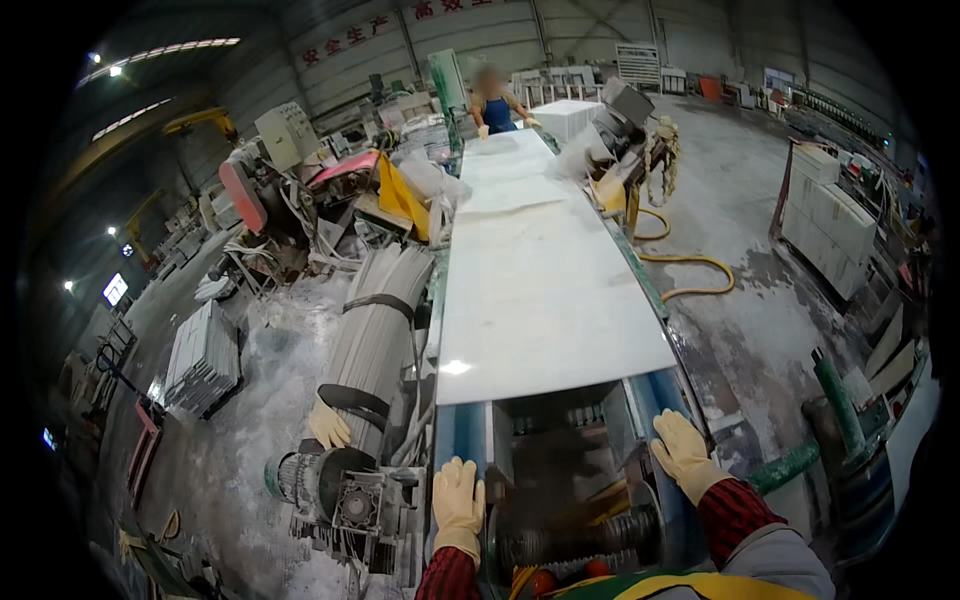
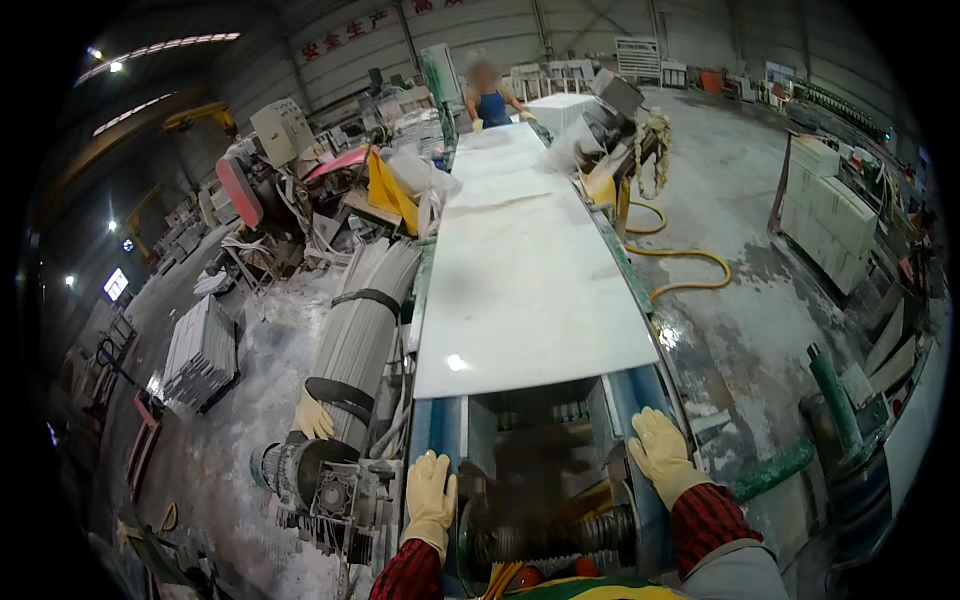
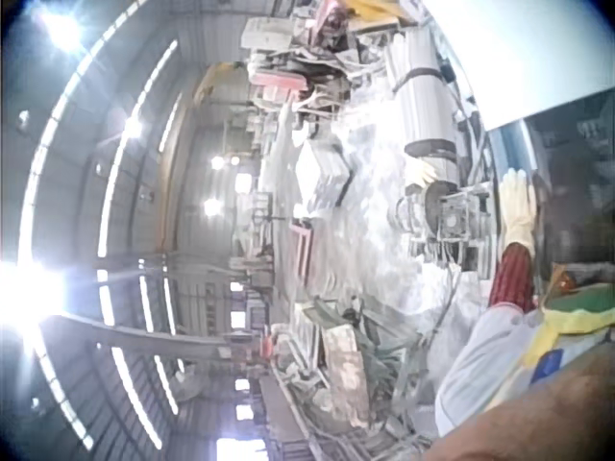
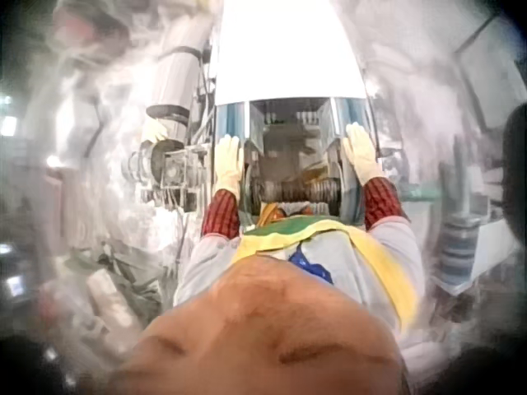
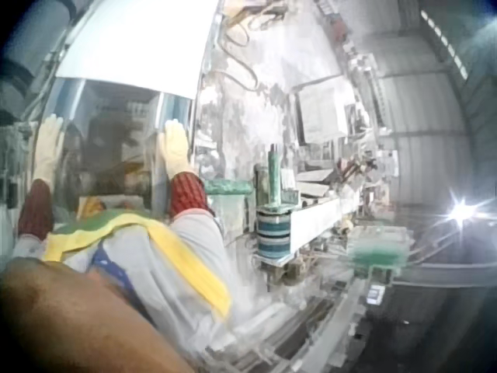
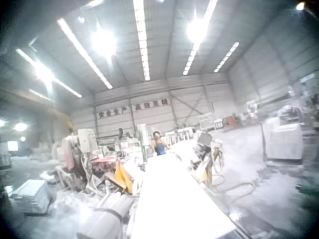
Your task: The person repeatedly picks up large white rectangular panels and places them onto a conveyor belt in a factory. The panels move along the belt toward a processing area where another worker is visible. The person continues this cycle throughout the clip.
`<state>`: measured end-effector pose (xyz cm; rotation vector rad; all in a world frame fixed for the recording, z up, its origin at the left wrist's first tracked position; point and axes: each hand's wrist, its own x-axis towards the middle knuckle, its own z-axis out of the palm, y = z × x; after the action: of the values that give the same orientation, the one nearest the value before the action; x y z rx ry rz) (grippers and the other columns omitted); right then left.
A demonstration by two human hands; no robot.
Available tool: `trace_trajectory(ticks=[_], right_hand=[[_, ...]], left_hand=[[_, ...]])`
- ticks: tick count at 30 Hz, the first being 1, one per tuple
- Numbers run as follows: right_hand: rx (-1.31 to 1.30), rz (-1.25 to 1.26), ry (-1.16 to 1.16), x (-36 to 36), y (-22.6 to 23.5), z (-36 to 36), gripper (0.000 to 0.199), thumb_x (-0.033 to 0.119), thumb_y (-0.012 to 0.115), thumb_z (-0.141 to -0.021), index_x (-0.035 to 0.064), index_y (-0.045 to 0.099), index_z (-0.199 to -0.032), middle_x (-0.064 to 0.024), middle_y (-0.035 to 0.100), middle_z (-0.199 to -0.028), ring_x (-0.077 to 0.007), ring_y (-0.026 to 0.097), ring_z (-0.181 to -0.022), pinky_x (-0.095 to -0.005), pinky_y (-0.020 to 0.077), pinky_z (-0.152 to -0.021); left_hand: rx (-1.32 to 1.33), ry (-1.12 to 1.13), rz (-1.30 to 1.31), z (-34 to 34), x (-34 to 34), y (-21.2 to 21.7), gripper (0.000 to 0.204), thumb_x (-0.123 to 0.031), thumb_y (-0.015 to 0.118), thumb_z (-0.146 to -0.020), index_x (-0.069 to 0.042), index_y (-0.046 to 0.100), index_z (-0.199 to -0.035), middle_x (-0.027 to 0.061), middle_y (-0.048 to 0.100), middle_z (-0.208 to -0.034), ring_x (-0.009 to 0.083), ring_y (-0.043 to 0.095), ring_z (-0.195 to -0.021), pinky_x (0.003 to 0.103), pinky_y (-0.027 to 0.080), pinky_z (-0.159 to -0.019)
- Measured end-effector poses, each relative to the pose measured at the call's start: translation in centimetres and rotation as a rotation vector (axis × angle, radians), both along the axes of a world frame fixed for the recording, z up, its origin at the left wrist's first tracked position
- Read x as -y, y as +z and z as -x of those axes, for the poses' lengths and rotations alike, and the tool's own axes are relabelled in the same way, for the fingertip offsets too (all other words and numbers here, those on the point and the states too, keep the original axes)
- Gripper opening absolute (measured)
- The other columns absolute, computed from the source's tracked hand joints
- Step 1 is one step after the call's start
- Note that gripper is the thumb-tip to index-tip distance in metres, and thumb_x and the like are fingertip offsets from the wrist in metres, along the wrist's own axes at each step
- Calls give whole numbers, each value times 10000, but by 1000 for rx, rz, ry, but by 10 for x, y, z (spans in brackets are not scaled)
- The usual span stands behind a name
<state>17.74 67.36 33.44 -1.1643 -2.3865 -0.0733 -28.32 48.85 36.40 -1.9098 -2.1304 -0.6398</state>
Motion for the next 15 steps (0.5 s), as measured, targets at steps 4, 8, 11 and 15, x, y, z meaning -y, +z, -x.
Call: trace_trajectory(ticks=[4, 8, 11, 15], right_hand=[[20, -57, 90, -2, 19, -14, 417, 179, 711, -949, 32, 648, -1334, -235, 665, -1324, -451, 630, -1218, -550, 518, -1077], [-31, -51, 85, 4, 27, -6, 388, 132, 702, -943, 33, 650, -1314, -237, 672, -1295, -451, 634, -1217, -541, 523, -1072], [-63, -17, 90, 10, 39, -5, 389, 117, 699, -959, 34, 653, -1336, -263, 681, -1355, -472, 634, -1268, -540, 524, -1103], [-82, -91, 96, 12, 32, -4, 364, 87, 715, -909, 37, 649, -1264, -237, 671, -1238, -461, 640, -1164, -552, 531, -1041]], left_hand=[[15, -32, -75, -3, -4, 6, 389, -187, 749, -962, -57, 647, -1313, 211, 647, -1357, 423, 587, -1243, 527, 464, -1097], [60, -48, -45, -2, 1, 12, 372, -178, 749, -958, -52, 657, -1295, 206, 645, -1319, 422, 595, -1214, 527, 475, -1070], [19, -22, -42, -2, 2, 5, 380, -185, 751, -958, -51, 657, -1301, 230, 655, -1377, 436, 598, -1250, 541, 472, -1093], [-16, -13, -6, -2, 3, -4, 407, -207, 765, -950, -56, 650, -1310, 226, 647, -1377, 429, 598, -1258, 541, 470, -1096]])
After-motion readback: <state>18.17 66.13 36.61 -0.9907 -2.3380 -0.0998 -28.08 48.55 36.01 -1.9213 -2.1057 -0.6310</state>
